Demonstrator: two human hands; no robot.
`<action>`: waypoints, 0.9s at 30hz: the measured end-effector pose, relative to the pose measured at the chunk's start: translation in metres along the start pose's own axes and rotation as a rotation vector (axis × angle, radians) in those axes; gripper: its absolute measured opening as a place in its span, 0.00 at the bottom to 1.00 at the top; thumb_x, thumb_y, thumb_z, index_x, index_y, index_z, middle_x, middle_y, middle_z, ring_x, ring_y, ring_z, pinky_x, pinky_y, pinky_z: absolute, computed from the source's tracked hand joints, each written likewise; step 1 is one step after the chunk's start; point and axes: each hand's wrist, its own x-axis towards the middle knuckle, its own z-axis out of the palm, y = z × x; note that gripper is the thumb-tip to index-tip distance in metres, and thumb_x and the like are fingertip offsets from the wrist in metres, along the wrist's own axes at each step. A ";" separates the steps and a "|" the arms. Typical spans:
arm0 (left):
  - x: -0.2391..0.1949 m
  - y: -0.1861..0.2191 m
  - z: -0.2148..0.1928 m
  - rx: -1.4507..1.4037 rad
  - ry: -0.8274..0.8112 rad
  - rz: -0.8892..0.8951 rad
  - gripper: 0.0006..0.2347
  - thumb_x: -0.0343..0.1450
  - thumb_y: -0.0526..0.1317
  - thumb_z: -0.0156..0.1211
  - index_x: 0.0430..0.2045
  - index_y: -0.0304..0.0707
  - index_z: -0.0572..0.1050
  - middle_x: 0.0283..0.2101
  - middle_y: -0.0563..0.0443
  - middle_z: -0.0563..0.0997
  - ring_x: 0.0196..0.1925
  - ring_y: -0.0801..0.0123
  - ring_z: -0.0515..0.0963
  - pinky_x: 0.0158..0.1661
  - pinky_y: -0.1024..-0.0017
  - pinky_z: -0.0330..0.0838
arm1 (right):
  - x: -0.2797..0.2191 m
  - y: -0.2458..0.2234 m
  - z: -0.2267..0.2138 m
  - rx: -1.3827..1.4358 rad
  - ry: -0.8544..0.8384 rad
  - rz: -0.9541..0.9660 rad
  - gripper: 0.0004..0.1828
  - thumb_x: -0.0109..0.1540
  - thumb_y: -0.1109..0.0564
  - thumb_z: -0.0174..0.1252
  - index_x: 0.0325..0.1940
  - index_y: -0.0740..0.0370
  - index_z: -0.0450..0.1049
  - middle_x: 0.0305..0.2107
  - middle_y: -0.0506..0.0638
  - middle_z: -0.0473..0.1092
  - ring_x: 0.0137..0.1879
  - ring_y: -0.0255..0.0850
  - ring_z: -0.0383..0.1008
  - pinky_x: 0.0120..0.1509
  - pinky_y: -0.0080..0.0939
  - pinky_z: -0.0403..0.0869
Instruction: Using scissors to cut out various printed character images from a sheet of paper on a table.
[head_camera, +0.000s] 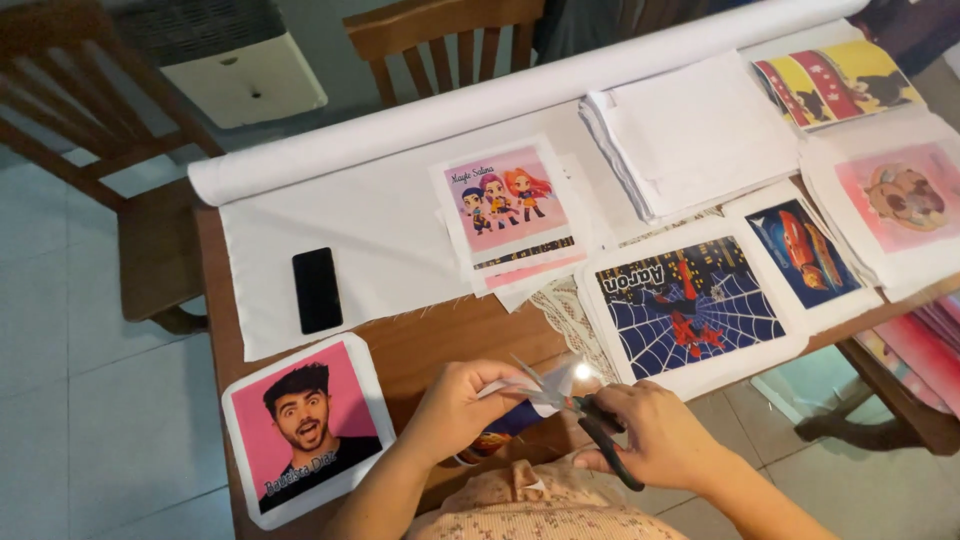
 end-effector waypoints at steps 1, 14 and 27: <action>-0.001 0.002 0.003 -0.003 0.018 0.002 0.05 0.71 0.37 0.64 0.33 0.42 0.86 0.36 0.61 0.88 0.38 0.82 0.81 0.41 0.79 0.73 | 0.002 0.005 -0.002 -0.005 -0.007 -0.016 0.36 0.52 0.15 0.59 0.27 0.48 0.67 0.19 0.41 0.70 0.24 0.46 0.72 0.37 0.43 0.68; 0.008 0.003 0.045 0.008 0.123 0.012 0.05 0.69 0.36 0.66 0.34 0.40 0.87 0.34 0.59 0.85 0.36 0.81 0.78 0.38 0.79 0.70 | 0.012 0.046 -0.024 -0.082 -0.007 -0.232 0.38 0.52 0.14 0.57 0.24 0.50 0.67 0.16 0.45 0.68 0.23 0.48 0.69 0.36 0.46 0.69; 0.002 0.025 0.047 -0.009 0.062 -0.045 0.04 0.70 0.37 0.67 0.30 0.39 0.87 0.22 0.64 0.78 0.24 0.84 0.64 0.26 0.78 0.58 | 0.022 0.064 -0.053 -0.077 0.002 -0.463 0.36 0.56 0.21 0.62 0.17 0.52 0.64 0.11 0.45 0.63 0.20 0.46 0.67 0.26 0.46 0.63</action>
